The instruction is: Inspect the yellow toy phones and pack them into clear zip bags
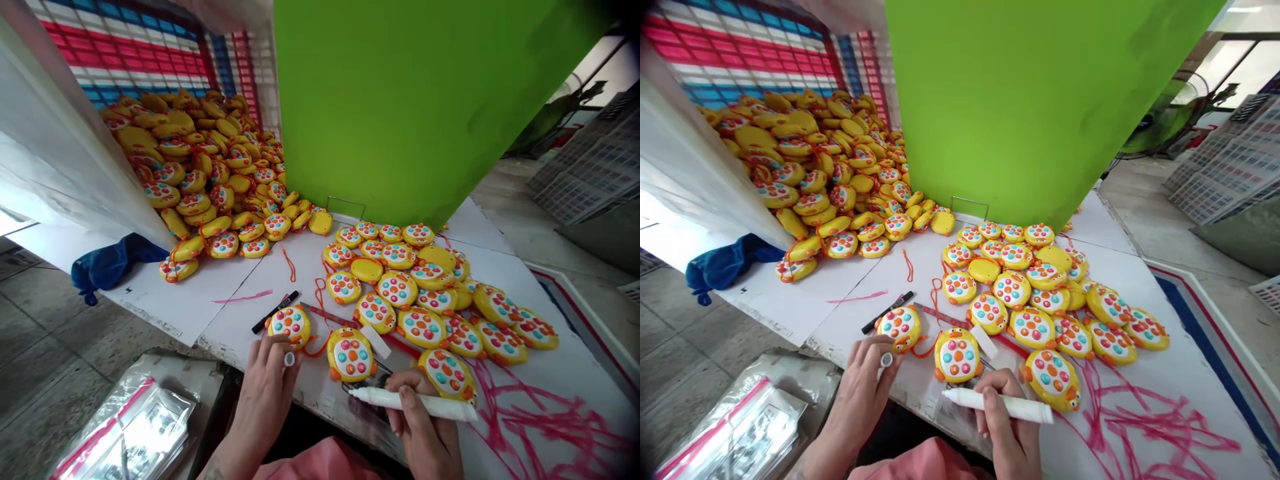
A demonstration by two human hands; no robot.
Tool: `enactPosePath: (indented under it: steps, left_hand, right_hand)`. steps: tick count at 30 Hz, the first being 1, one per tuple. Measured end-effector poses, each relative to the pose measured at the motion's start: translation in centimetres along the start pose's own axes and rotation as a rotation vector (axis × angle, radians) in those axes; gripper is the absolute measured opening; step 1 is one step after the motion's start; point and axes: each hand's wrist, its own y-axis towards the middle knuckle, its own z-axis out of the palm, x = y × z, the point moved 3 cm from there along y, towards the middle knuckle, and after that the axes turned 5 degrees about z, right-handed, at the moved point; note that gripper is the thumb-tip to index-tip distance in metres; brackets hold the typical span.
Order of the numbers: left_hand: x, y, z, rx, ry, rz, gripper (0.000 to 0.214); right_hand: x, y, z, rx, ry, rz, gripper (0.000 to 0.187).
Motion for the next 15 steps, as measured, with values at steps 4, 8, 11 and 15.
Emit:
enactPosePath:
  steps: [4, 8, 11, 15]
  left_hand:
    - [1.9, 0.8, -0.3, -0.035, 0.107, 0.088, 0.007]
    - [2.6, 0.2, 0.4, 0.017, 0.12, 0.121, 0.006]
    - [2.6, -0.5, 0.4, 0.046, 0.159, 0.119, 0.008]
    - [2.1, -0.8, -0.2, 0.071, 0.195, 0.113, 0.006]
  right_hand:
    - [-0.5, 0.3, 0.2, -0.007, -0.006, 0.002, 0.024]
    - [-0.5, 0.7, 0.9, -0.009, -0.016, 0.009, 0.024]
    - [-0.3, 0.9, 1.5, 0.009, -0.015, 0.013, 0.024]
    - [-0.3, 1.0, 2.0, 0.008, -0.001, 0.055, 0.024]
